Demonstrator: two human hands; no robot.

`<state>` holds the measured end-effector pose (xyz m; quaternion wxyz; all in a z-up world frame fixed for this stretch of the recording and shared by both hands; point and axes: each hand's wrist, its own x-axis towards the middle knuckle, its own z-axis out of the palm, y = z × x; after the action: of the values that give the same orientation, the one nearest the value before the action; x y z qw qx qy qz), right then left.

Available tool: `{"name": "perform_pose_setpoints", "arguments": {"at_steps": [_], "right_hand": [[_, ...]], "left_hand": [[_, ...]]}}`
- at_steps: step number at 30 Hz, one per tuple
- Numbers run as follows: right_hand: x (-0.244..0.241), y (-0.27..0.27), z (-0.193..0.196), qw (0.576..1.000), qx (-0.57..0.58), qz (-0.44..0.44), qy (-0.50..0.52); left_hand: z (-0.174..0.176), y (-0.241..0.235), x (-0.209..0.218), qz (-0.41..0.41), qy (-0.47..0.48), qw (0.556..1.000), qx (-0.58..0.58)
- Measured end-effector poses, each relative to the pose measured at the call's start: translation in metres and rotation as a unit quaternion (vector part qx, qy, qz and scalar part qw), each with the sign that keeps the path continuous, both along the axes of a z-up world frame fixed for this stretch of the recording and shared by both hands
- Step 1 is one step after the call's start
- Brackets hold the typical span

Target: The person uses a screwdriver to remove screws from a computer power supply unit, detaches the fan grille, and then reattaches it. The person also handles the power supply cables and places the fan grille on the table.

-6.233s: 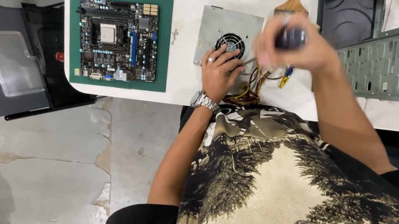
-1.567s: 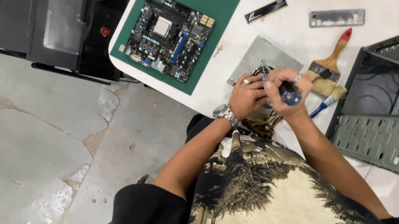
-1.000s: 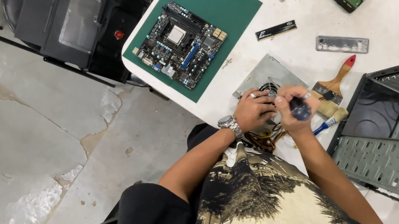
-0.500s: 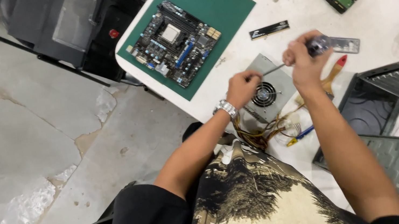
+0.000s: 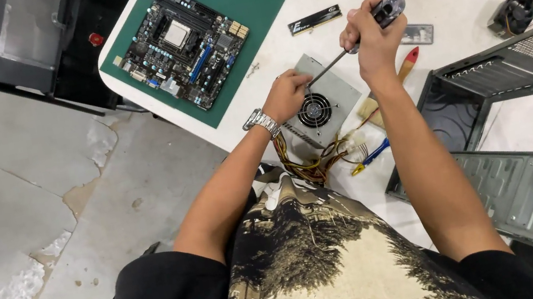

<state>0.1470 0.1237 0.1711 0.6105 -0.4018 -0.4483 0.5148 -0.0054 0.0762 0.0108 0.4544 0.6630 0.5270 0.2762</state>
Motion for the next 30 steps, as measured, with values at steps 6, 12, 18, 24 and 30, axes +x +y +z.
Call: {"name": "perform_pose_setpoints", "arguments": {"at_steps": [6,12,18,24,30], "right_hand": [[-0.006,-0.020,-0.005,0.990,0.065,0.084,-0.097],[0.012,-0.007,-0.015,0.964,0.003,0.267,-0.002],[0.022,-0.010,-0.031,0.992,-0.021,0.118,0.048],[0.003,-0.028,-0.028,0.997,0.074,0.020,-0.011],[-0.024,-0.018,-0.028,0.985,0.114,-0.091,-0.092]], "left_hand": [[-0.027,0.000,-0.002,-0.030,0.022,0.998,0.054],[-0.027,0.000,-0.002,-0.029,0.012,0.998,0.061],[-0.049,-0.002,0.012,-0.003,0.085,0.988,0.128],[-0.070,-0.003,0.020,0.076,0.114,0.953,0.270],[-0.090,0.003,0.028,0.100,0.126,0.933,0.322]]}}
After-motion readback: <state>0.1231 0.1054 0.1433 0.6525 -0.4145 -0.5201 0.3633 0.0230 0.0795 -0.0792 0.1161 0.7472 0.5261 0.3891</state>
